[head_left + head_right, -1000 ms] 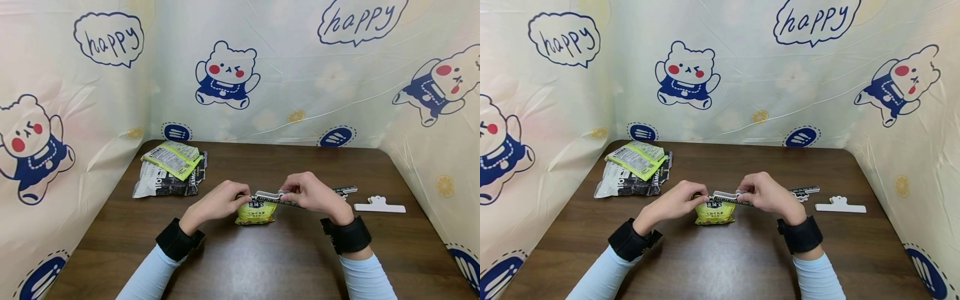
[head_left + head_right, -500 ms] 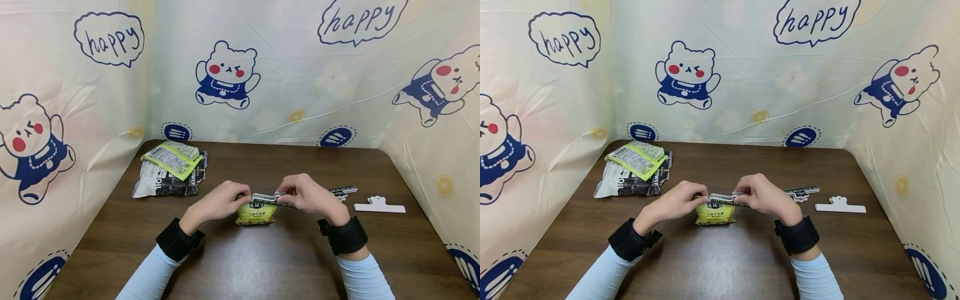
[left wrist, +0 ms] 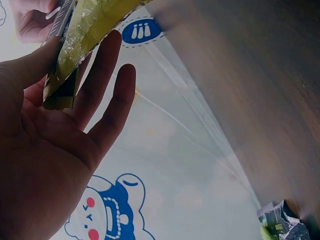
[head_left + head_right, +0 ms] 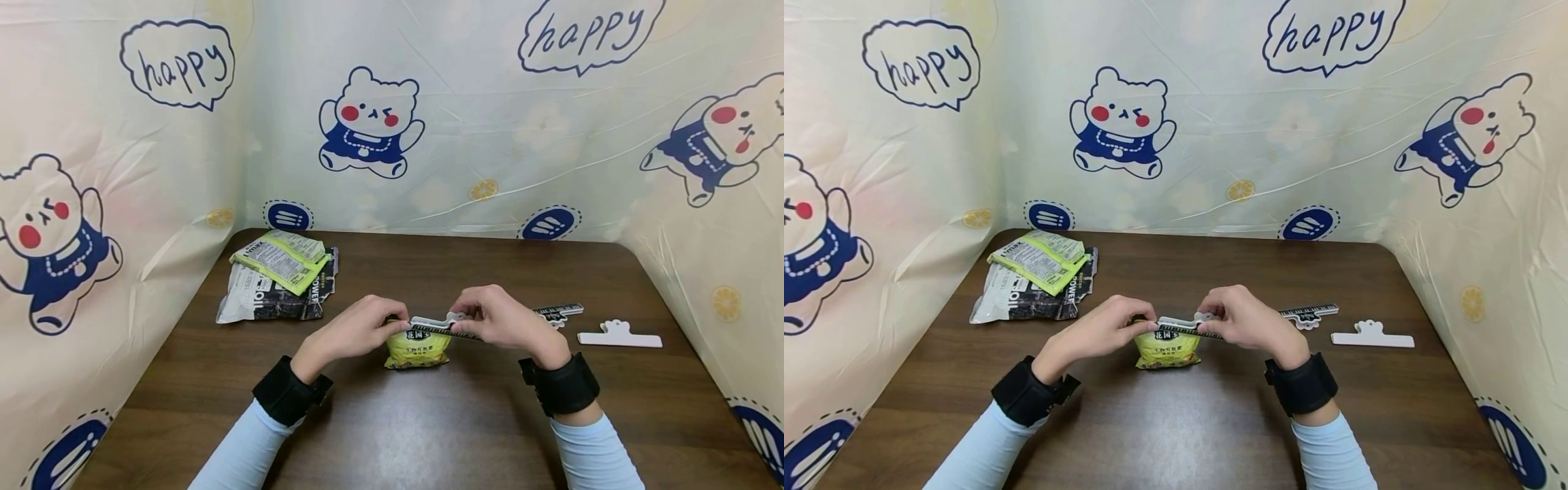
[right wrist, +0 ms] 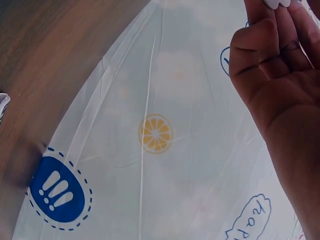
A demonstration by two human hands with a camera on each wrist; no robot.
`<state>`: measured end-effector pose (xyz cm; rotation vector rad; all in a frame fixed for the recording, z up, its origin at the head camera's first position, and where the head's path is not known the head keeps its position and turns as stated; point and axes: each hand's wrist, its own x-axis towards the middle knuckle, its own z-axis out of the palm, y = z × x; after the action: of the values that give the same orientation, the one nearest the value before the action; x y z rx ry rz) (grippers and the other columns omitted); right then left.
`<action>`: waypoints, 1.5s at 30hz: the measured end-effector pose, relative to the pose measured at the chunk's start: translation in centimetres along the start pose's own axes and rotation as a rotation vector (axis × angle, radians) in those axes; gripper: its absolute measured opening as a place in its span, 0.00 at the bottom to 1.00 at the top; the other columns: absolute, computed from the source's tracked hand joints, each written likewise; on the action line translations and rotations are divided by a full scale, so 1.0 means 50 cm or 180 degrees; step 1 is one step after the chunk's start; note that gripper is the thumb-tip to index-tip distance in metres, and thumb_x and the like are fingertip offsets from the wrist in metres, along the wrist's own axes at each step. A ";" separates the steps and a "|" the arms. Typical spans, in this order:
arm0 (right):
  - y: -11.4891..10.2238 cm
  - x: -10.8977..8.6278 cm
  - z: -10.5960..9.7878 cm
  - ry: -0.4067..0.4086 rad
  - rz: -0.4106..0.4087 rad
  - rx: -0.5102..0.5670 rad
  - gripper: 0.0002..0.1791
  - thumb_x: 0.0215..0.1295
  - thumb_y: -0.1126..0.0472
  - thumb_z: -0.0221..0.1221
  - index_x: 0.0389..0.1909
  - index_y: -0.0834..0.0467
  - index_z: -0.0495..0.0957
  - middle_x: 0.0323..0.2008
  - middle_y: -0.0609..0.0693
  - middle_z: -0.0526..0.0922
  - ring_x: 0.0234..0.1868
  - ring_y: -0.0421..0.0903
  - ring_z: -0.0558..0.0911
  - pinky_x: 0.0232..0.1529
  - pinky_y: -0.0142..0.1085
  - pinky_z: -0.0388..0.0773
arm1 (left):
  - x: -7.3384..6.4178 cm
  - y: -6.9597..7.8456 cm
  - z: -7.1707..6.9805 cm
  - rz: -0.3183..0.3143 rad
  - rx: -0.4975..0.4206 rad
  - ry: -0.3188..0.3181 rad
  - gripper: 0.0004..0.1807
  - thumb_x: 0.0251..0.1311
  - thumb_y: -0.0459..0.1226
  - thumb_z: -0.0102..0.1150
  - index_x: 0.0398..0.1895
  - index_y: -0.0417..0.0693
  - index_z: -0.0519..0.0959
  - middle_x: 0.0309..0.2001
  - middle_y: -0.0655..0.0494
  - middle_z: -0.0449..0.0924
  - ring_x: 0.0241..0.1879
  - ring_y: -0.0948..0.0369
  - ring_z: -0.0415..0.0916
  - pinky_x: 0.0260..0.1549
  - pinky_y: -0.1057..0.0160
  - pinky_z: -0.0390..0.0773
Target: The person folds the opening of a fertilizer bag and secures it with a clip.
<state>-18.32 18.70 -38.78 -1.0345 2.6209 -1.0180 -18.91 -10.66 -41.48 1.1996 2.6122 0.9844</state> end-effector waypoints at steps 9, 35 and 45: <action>-0.001 -0.003 -0.004 -0.0007 -0.0025 -0.0062 0.08 0.63 0.61 0.73 0.42 0.56 0.88 0.33 0.47 0.87 0.30 0.43 0.78 0.30 0.40 0.82 | -0.006 0.001 -0.015 -0.0020 0.0226 0.0049 0.03 0.69 0.41 0.68 0.41 0.56 0.88 0.39 0.65 0.84 0.34 0.66 0.78 0.35 0.60 0.82; -0.007 0.004 0.005 0.0095 -0.0346 -0.0148 0.06 0.63 0.63 0.73 0.41 0.57 0.89 0.34 0.48 0.87 0.31 0.42 0.78 0.29 0.39 0.81 | -0.009 -0.001 -0.024 0.0191 0.0150 0.0191 0.04 0.67 0.35 0.68 0.36 0.53 0.90 0.32 0.63 0.90 0.28 0.69 0.79 0.28 0.62 0.81; -0.009 0.005 0.010 0.0066 -0.0251 -0.0127 0.09 0.61 0.62 0.74 0.41 0.57 0.89 0.34 0.48 0.88 0.31 0.43 0.79 0.30 0.40 0.83 | -0.006 0.004 -0.021 0.0082 0.0081 0.0104 0.03 0.67 0.36 0.68 0.37 0.52 0.89 0.34 0.62 0.89 0.31 0.67 0.80 0.32 0.59 0.85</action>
<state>-18.06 18.03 -38.83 -1.1507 2.6463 -1.0016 -18.91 -11.32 -40.59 1.2363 2.6487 0.9863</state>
